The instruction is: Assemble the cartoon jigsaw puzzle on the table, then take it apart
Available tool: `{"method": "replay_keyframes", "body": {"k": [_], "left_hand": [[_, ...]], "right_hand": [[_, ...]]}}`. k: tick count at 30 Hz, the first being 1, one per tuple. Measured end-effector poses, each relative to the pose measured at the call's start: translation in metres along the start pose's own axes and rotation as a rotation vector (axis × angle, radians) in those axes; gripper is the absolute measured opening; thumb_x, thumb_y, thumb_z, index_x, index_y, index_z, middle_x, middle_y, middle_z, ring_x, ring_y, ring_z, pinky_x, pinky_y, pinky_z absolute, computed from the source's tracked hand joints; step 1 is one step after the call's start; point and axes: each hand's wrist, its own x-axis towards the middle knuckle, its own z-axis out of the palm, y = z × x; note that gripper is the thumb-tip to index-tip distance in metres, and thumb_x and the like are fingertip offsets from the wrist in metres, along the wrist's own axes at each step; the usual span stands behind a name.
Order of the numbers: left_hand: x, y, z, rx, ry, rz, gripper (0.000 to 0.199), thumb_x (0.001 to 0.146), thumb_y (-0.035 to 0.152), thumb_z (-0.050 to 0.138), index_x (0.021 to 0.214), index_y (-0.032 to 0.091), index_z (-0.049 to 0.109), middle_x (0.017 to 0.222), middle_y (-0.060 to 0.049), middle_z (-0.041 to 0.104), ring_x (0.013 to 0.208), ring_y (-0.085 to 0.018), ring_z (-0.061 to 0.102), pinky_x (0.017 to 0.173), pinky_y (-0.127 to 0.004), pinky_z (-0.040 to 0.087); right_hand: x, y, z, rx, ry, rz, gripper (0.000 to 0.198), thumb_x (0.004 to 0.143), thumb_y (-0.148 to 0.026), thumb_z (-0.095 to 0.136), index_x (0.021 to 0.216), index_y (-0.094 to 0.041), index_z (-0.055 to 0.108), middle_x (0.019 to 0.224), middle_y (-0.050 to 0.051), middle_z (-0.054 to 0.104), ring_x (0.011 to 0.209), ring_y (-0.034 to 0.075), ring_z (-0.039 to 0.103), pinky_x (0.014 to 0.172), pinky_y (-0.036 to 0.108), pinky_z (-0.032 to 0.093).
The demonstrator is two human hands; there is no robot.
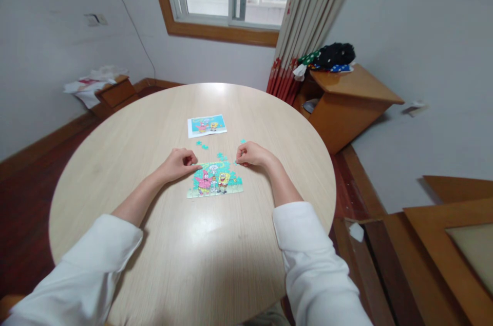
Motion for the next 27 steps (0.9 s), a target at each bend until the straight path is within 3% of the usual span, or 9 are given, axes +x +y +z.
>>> {"method": "replay_keyframes", "body": {"k": [10,15,19,22,27], "left_hand": [[0.0,-0.001,0.001,-0.041,-0.002,-0.019,0.026,0.068,0.037,0.069,0.06,0.017,0.054,0.056,0.002,0.051,0.056,-0.01,0.045,0.061,-0.027,0.037],[0.0,-0.003,0.002,-0.05,0.011,0.0,0.025,0.068,0.036,0.069,0.06,0.017,0.055,0.055,0.002,0.051,0.055,-0.01,0.044,0.059,-0.026,0.036],[-0.001,-0.001,0.002,-0.083,0.047,-0.021,0.027,0.069,0.036,0.067,0.057,0.017,0.052,0.052,0.004,0.047,0.052,-0.009,0.041,0.056,-0.025,0.034],[-0.001,-0.001,-0.001,-0.105,0.183,-0.084,0.029,0.073,0.035,0.061,0.055,0.018,0.047,0.049,0.005,0.043,0.049,-0.008,0.038,0.054,-0.025,0.032],[0.0,-0.017,-0.013,-0.103,0.524,-0.277,0.026,0.074,0.032,0.054,0.054,0.019,0.044,0.049,0.004,0.041,0.051,-0.01,0.038,0.053,-0.024,0.031]], "right_hand": [[-0.003,-0.008,0.001,-0.041,0.001,0.005,0.015,0.061,-0.015,0.064,0.055,-0.016,0.051,0.046,-0.005,0.05,0.047,0.007,0.046,0.047,0.02,0.034],[-0.003,-0.006,0.003,0.001,0.003,0.004,0.016,0.062,-0.013,0.064,0.053,-0.016,0.051,0.046,-0.005,0.049,0.047,0.007,0.045,0.047,0.021,0.033],[-0.003,-0.001,-0.001,0.133,0.015,0.044,0.026,0.063,-0.022,0.072,0.054,-0.016,0.049,0.044,-0.004,0.049,0.044,0.006,0.043,0.046,0.021,0.032],[-0.006,0.004,-0.013,0.335,0.038,0.062,0.034,0.067,-0.035,0.073,0.058,-0.017,0.046,0.044,-0.006,0.046,0.039,0.004,0.034,0.042,0.021,0.027],[-0.008,0.011,-0.031,0.659,0.189,-0.027,0.042,0.08,-0.046,0.058,0.056,-0.021,0.033,0.041,-0.01,0.025,0.038,0.005,0.017,0.041,0.022,0.017]]}}
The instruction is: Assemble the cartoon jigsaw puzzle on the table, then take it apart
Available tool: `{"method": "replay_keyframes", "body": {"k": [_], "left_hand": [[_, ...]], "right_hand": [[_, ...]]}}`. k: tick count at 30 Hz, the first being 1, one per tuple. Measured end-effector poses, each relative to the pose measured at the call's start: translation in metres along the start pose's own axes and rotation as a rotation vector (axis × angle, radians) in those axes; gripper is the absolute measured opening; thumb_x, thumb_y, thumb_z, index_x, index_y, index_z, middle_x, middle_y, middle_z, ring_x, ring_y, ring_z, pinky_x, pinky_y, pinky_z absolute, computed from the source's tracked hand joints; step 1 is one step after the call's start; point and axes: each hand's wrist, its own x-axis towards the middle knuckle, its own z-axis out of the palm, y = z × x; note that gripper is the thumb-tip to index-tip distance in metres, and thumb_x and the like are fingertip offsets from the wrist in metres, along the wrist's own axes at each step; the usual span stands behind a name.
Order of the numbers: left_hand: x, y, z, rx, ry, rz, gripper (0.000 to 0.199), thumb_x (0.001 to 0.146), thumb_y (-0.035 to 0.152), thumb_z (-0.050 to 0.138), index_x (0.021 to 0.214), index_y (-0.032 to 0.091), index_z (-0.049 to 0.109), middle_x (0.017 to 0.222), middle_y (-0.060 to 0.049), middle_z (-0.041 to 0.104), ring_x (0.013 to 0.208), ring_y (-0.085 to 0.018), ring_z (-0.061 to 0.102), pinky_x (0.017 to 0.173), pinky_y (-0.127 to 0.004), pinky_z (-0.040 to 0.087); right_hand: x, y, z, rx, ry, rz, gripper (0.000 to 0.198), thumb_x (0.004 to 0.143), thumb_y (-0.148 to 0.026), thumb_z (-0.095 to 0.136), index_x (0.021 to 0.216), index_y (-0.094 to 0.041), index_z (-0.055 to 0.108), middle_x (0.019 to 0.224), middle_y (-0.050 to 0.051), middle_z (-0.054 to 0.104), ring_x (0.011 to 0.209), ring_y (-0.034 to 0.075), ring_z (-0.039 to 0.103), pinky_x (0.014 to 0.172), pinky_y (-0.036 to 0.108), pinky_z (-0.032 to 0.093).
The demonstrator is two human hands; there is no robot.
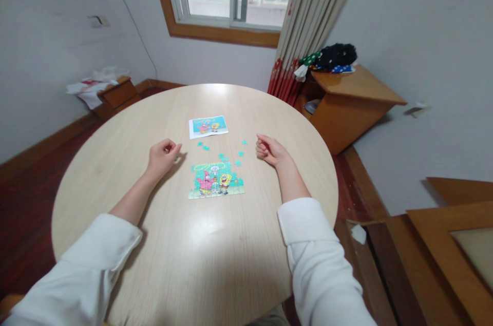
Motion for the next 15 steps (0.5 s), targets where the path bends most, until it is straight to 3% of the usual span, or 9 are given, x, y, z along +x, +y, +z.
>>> {"method": "replay_keyframes", "body": {"k": [3,6,8,11,13,15], "left_hand": [[0.007,-0.011,-0.005,-0.001,0.113,-0.088,0.024,0.074,0.032,0.054,0.055,0.019,0.045,0.049,0.004,0.042,0.051,-0.01,0.039,0.052,-0.024,0.031],[0.011,-0.017,-0.005,0.002,0.117,-0.12,0.022,0.075,0.032,0.053,0.058,0.018,0.049,0.053,0.003,0.049,0.052,-0.011,0.044,0.055,-0.025,0.034],[0.011,-0.017,-0.003,0.04,0.053,-0.083,0.021,0.077,0.032,0.051,0.063,0.017,0.056,0.059,-0.001,0.058,0.059,-0.014,0.051,0.06,-0.027,0.039],[0.007,-0.011,0.003,0.145,-0.105,0.075,0.022,0.08,0.029,0.049,0.08,0.016,0.067,0.084,-0.007,0.071,0.084,-0.021,0.061,0.083,-0.037,0.041],[0.003,-0.004,0.008,0.204,-0.24,0.185,0.027,0.084,0.028,0.046,0.098,0.019,0.067,0.109,-0.01,0.069,0.108,-0.025,0.057,0.099,-0.046,0.032],[-0.001,0.003,0.013,0.246,-0.392,0.267,0.036,0.089,0.029,0.039,0.116,0.02,0.061,0.132,-0.011,0.056,0.126,-0.025,0.046,0.106,-0.052,0.022]], "right_hand": [[0.003,-0.001,-0.002,0.038,0.081,-0.04,0.045,0.083,-0.048,0.052,0.056,-0.022,0.028,0.042,-0.01,0.019,0.04,0.007,0.013,0.042,0.023,0.016],[0.006,0.001,0.0,0.09,0.089,-0.066,0.047,0.081,-0.05,0.054,0.056,-0.022,0.027,0.041,-0.009,0.019,0.039,0.008,0.012,0.042,0.023,0.017],[0.007,0.002,0.0,0.16,0.067,-0.07,0.045,0.08,-0.048,0.057,0.056,-0.022,0.029,0.04,-0.009,0.021,0.039,0.008,0.012,0.041,0.023,0.017],[0.01,0.005,0.0,0.277,0.027,-0.055,0.043,0.078,-0.042,0.062,0.055,-0.021,0.033,0.039,-0.009,0.023,0.037,0.007,0.014,0.039,0.021,0.018],[0.012,0.007,-0.002,0.352,0.003,-0.039,0.042,0.078,-0.037,0.065,0.054,-0.02,0.034,0.038,-0.009,0.025,0.036,0.006,0.017,0.039,0.021,0.02],[0.015,0.009,-0.003,0.41,-0.008,-0.026,0.041,0.078,-0.033,0.065,0.053,-0.02,0.035,0.037,-0.009,0.028,0.035,0.005,0.02,0.039,0.021,0.021]]}}
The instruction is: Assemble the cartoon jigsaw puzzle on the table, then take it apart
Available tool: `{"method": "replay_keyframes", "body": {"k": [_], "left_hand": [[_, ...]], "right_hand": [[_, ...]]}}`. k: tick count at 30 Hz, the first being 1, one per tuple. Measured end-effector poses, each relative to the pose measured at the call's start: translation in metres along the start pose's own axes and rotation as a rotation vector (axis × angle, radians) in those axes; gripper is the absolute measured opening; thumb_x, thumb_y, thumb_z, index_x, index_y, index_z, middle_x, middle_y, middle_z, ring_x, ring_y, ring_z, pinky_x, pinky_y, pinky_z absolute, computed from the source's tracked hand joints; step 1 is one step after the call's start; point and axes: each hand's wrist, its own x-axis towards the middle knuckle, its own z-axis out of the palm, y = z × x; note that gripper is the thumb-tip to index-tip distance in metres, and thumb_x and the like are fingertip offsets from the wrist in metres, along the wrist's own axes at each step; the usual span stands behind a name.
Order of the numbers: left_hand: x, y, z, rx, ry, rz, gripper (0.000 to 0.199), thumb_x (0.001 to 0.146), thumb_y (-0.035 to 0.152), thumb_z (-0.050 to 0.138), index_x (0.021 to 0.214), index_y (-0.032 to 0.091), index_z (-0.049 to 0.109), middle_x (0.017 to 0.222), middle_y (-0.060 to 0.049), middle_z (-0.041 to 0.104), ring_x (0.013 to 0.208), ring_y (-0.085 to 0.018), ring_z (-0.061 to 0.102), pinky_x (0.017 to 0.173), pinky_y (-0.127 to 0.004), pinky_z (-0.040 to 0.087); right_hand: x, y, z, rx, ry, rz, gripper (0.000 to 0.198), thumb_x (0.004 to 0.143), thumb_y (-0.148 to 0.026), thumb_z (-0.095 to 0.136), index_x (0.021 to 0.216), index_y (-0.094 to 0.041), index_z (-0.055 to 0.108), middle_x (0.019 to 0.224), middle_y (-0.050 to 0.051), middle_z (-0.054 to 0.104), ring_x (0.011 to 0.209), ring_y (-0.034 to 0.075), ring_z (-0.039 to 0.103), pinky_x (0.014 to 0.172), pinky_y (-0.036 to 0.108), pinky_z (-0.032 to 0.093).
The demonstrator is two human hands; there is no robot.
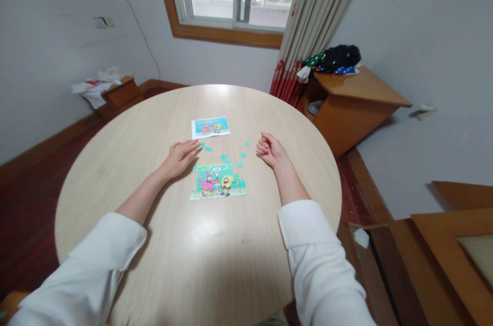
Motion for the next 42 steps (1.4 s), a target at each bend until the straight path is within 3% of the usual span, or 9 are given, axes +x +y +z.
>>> {"method": "replay_keyframes", "body": {"k": [3,6,8,11,13,16,23,32,42], "left_hand": [[0.0,0.012,0.004,0.089,-0.154,0.025,0.044,0.093,0.03,0.029,0.128,0.017,0.052,0.145,-0.013,0.042,0.136,-0.024,0.034,0.111,-0.054,0.01],[0.001,0.015,0.006,0.13,-0.171,-0.02,0.045,0.094,0.029,0.024,0.126,0.016,0.053,0.142,-0.013,0.046,0.133,-0.023,0.038,0.112,-0.056,0.004],[0.002,0.013,0.005,0.128,-0.112,-0.041,0.042,0.093,0.029,0.026,0.116,0.018,0.06,0.134,-0.012,0.055,0.126,-0.024,0.046,0.112,-0.056,0.007],[0.003,0.008,0.003,0.12,-0.018,-0.052,0.035,0.09,0.026,0.033,0.098,0.018,0.066,0.112,-0.011,0.068,0.108,-0.023,0.058,0.107,-0.05,0.021],[0.003,0.006,0.002,0.114,0.019,-0.057,0.029,0.087,0.024,0.039,0.091,0.018,0.067,0.102,-0.01,0.071,0.098,-0.022,0.062,0.101,-0.046,0.029],[0.004,0.005,0.001,0.102,0.033,-0.073,0.021,0.083,0.023,0.046,0.085,0.018,0.067,0.093,-0.008,0.071,0.091,-0.022,0.062,0.094,-0.044,0.031],[0.0,0.005,0.002,0.213,0.129,-0.14,0.02,0.082,0.029,0.054,0.093,0.019,0.067,0.111,-0.013,0.062,0.107,-0.029,0.05,0.089,-0.045,0.027],[-0.001,0.006,-0.007,0.233,-0.012,-0.18,0.017,0.082,0.032,0.057,0.084,0.017,0.064,0.098,-0.011,0.063,0.101,-0.03,0.049,0.084,-0.045,0.027],[-0.002,-0.006,-0.004,0.143,0.015,-0.185,0.014,0.08,0.032,0.061,0.082,0.018,0.06,0.09,-0.007,0.064,0.095,-0.026,0.052,0.085,-0.042,0.027]], "right_hand": [[0.003,0.002,-0.003,0.075,-0.018,0.003,0.041,0.077,-0.028,0.065,0.052,-0.019,0.035,0.036,-0.009,0.03,0.033,0.004,0.022,0.037,0.02,0.022],[0.006,0.004,-0.005,0.137,-0.053,0.0,0.041,0.076,-0.025,0.067,0.052,-0.018,0.033,0.036,-0.01,0.03,0.033,0.003,0.024,0.036,0.017,0.021],[0.007,0.005,-0.006,0.163,-0.059,0.001,0.042,0.076,-0.024,0.067,0.052,-0.019,0.032,0.036,-0.01,0.029,0.033,0.003,0.025,0.035,0.016,0.022],[0.007,0.005,-0.006,0.181,-0.049,0.007,0.042,0.077,-0.022,0.065,0.052,-0.019,0.031,0.036,-0.01,0.029,0.033,0.003,0.025,0.035,0.017,0.023],[0.006,0.005,-0.005,0.186,-0.046,0.011,0.042,0.077,-0.022,0.065,0.052,-0.019,0.031,0.035,-0.009,0.028,0.033,0.003,0.025,0.035,0.016,0.022],[0.006,0.005,-0.005,0.196,-0.043,0.019,0.042,0.076,-0.021,0.065,0.052,-0.019,0.031,0.035,-0.009,0.029,0.033,0.003,0.026,0.035,0.016,0.022],[0.006,0.005,-0.004,0.211,-0.041,0.028,0.042,0.075,-0.021,0.065,0.052,-0.018,0.03,0.035,-0.009,0.029,0.033,0.003,0.026,0.035,0.016,0.022],[0.006,0.004,-0.004,0.176,-0.026,0.012,0.042,0.077,-0.021,0.064,0.052,-0.019,0.03,0.035,-0.01,0.028,0.033,0.003,0.024,0.035,0.017,0.023],[0.005,0.005,-0.002,0.199,-0.018,0.017,0.041,0.075,-0.021,0.065,0.052,-0.018,0.031,0.035,-0.01,0.029,0.033,0.003,0.024,0.035,0.016,0.022]]}}
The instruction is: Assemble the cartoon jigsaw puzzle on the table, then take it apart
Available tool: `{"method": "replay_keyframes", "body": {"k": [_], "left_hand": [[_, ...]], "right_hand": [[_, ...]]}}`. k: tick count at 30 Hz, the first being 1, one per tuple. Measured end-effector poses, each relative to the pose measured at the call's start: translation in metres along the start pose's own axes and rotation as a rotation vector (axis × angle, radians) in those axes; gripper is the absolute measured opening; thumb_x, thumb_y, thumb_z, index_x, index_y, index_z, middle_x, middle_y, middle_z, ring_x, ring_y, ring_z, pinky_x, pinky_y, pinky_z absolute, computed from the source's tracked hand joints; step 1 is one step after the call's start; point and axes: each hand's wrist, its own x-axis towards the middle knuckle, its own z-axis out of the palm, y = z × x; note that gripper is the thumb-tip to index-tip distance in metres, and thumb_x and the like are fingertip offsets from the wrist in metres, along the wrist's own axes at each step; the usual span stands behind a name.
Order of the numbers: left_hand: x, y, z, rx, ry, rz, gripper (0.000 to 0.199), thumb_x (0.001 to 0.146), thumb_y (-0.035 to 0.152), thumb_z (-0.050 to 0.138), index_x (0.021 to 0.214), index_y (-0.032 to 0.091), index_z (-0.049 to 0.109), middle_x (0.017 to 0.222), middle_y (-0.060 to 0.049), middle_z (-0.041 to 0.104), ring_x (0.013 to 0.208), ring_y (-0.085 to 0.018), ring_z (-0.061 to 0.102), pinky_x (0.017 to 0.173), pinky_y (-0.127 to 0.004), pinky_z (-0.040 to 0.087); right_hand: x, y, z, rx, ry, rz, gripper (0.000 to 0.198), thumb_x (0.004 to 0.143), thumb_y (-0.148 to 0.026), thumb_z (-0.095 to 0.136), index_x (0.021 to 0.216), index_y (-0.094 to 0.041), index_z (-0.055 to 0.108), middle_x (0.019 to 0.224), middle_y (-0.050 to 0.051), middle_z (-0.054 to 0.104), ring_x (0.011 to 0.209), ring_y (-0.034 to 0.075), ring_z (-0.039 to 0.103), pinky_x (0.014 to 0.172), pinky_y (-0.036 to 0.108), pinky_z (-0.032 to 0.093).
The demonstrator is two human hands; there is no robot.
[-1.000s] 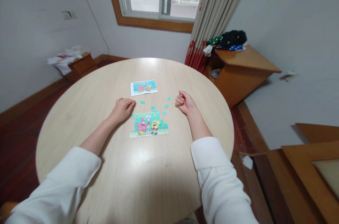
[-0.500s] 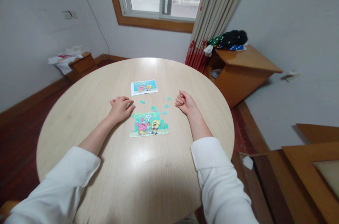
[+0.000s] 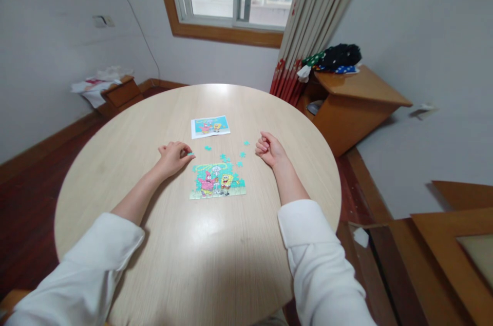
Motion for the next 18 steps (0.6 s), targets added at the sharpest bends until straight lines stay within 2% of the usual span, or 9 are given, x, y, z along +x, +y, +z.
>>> {"method": "replay_keyframes", "body": {"k": [6,9,13,15,18], "left_hand": [[-0.0011,0.004,-0.0026,-0.071,0.006,0.005,0.011,0.078,0.028,0.061,0.079,0.018,0.059,0.077,-0.003,0.065,0.085,-0.022,0.056,0.087,-0.042,0.028],[-0.0014,0.0042,-0.0033,-0.148,-0.003,0.053,0.009,0.077,0.026,0.059,0.075,0.018,0.058,0.074,-0.002,0.065,0.075,-0.018,0.057,0.087,-0.042,0.033],[-0.0024,0.0042,-0.0037,-0.377,0.021,0.069,0.012,0.076,0.03,0.056,0.075,0.018,0.057,0.076,-0.003,0.065,0.073,-0.016,0.057,0.077,-0.033,0.043],[-0.003,0.0061,-0.0045,-0.506,0.041,0.014,0.013,0.074,0.03,0.057,0.078,0.018,0.058,0.077,-0.003,0.065,0.075,-0.016,0.059,0.073,-0.031,0.046],[-0.0034,0.0089,-0.0066,-0.74,0.0,-0.092,0.019,0.068,0.03,0.064,0.081,0.017,0.057,0.072,-0.003,0.064,0.066,-0.015,0.061,0.064,-0.029,0.048]], "right_hand": [[-0.0006,-0.0002,0.0019,0.014,0.008,0.002,0.04,0.076,-0.02,0.064,0.051,-0.018,0.032,0.034,-0.009,0.029,0.033,0.003,0.025,0.035,0.016,0.022],[-0.001,-0.0004,0.0025,0.013,0.012,0.002,0.04,0.077,-0.019,0.063,0.051,-0.018,0.032,0.034,-0.009,0.03,0.033,0.003,0.025,0.035,0.016,0.022],[-0.0011,-0.0003,0.0022,-0.007,0.015,-0.008,0.041,0.077,-0.02,0.063,0.051,-0.019,0.031,0.035,-0.009,0.029,0.033,0.003,0.024,0.035,0.016,0.022],[-0.0008,-0.0002,0.0019,-0.021,0.012,-0.014,0.042,0.077,-0.021,0.064,0.052,-0.019,0.03,0.035,-0.009,0.028,0.033,0.004,0.024,0.035,0.016,0.022],[-0.0007,-0.0001,0.0019,-0.021,0.008,-0.013,0.043,0.077,-0.021,0.065,0.052,-0.019,0.03,0.035,-0.009,0.028,0.033,0.004,0.024,0.035,0.016,0.022]]}}
